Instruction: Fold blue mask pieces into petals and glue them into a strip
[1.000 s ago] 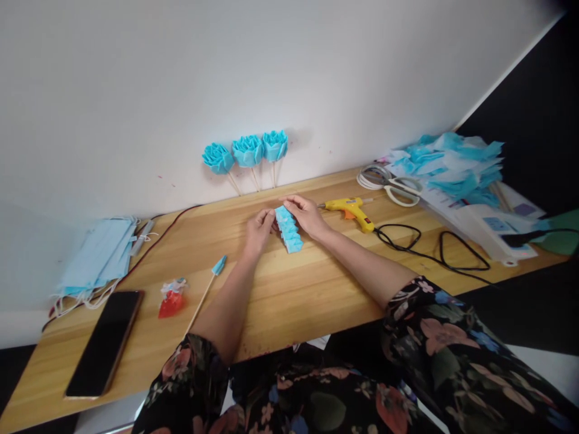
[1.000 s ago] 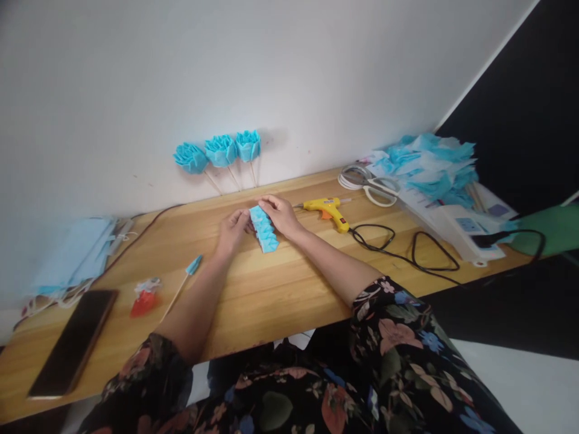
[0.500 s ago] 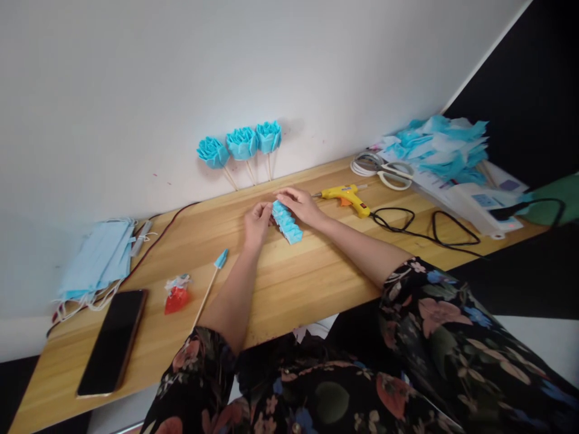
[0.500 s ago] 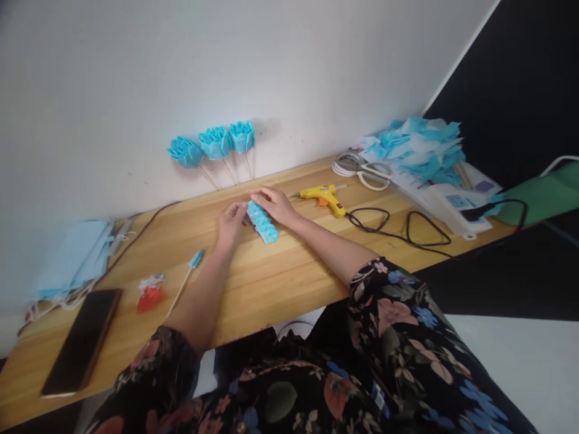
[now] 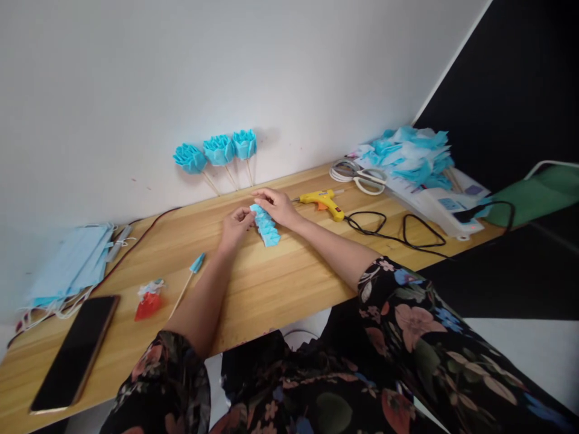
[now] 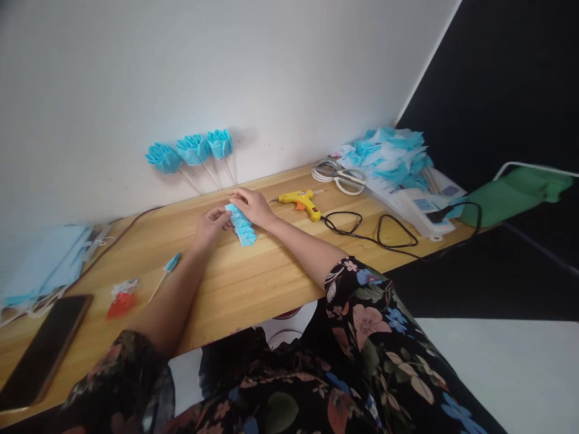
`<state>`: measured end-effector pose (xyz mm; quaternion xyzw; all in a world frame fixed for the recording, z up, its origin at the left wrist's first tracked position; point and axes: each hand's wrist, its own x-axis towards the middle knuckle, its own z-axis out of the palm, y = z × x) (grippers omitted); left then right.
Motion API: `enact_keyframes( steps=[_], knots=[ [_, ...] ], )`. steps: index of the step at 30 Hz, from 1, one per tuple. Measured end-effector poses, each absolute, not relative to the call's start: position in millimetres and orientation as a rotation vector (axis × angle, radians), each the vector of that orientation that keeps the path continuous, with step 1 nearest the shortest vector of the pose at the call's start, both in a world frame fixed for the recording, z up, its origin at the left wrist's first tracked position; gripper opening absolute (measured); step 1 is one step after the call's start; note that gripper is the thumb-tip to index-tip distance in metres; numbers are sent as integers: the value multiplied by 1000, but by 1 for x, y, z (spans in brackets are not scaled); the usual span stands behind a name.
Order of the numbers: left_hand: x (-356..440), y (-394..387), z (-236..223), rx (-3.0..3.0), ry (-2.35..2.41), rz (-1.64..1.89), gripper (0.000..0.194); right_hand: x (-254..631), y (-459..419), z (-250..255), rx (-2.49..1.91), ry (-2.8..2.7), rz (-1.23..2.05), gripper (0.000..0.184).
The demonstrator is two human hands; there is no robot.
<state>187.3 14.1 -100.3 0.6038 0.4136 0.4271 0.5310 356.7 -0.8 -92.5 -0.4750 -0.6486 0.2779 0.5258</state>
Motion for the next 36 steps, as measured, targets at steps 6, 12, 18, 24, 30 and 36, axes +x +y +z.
enact_keyframes(
  steps=[6,12,18,24,30,36],
  knots=[
    [186,23,-105,1352,953,1171,32,359,4,-97,-1056,-1343,897,44],
    [187,23,-100,1342,949,1236,35,357,9,-103,-982,-1272,983,67],
    [189,20,-99,1329,962,1239,35,353,6,-101,-994,-1338,905,59],
    [191,20,-98,1249,961,1282,38,353,3,-101,-1024,-1351,943,54],
    [191,19,-97,1250,929,1251,36,353,1,-102,-1070,-1348,995,43],
    [189,18,-99,1232,874,1198,37,352,1,-103,-1141,-1400,912,41]
  ],
)
